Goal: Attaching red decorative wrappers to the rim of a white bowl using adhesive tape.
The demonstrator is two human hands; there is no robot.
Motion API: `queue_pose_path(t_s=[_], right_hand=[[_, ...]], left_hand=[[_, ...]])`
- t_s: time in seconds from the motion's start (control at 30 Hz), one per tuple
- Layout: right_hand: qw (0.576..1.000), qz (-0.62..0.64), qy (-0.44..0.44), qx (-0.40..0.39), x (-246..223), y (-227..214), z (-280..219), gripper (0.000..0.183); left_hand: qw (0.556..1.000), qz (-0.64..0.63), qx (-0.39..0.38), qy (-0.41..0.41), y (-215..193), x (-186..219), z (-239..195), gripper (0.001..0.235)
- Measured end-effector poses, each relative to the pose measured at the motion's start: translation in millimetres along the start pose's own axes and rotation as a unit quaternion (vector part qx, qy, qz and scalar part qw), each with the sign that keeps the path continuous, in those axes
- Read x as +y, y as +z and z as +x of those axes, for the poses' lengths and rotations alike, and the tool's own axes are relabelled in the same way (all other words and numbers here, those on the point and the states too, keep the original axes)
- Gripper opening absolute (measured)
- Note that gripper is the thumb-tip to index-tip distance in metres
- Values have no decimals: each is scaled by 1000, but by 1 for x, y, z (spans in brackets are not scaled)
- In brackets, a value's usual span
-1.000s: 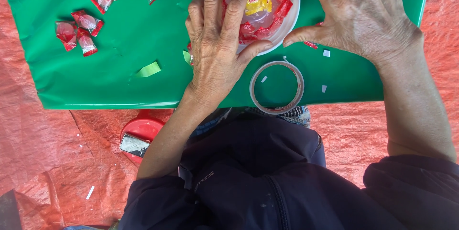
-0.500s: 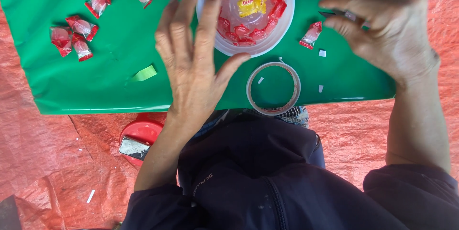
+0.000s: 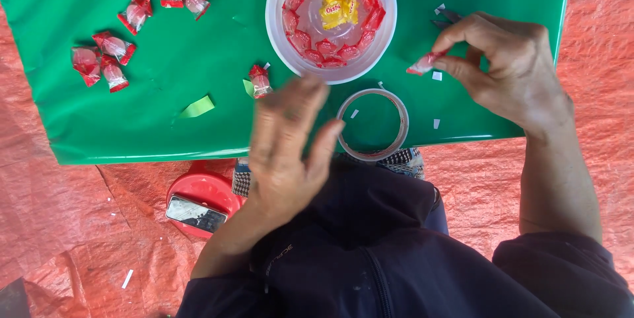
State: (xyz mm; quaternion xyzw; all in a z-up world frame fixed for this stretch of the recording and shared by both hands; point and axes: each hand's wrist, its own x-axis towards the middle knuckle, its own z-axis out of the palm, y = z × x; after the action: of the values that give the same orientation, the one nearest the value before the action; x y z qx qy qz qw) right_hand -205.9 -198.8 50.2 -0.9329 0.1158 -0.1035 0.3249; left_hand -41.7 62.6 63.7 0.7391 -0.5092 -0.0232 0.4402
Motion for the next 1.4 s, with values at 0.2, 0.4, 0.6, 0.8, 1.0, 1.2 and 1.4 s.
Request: queue_pose_path(t_s=[0.2,0.4,0.6,0.8,1.0,1.2,1.4], right_hand=[[971,227,-39,-66,-66,-9,10,9],[972,226,-14,-57,-73,6,-7,12],[969,242,9,-50,-65,11,-10,14],[964,262,-8,-52,-72,20,-9,17],[943,331,18,11,-69,37,-9,13],[994,81,36,57,-20,-12,11,24],[983,-23,60,170,162,-33,57,39]], left_hand=[[963,-245,-82,-72,32,28,1,52],[943,-306,-70,-110,43,29,-8,24],[892,-399,-79,-199,37,30,-5,13],[897,-398,-66,-180,41,30,-13,14],[869,-453,-25,-196,49,21,-21,21],[886,-416,-63,-193,24,17,-14,14],[858,-454,-43,-236,17,15,-12,39]])
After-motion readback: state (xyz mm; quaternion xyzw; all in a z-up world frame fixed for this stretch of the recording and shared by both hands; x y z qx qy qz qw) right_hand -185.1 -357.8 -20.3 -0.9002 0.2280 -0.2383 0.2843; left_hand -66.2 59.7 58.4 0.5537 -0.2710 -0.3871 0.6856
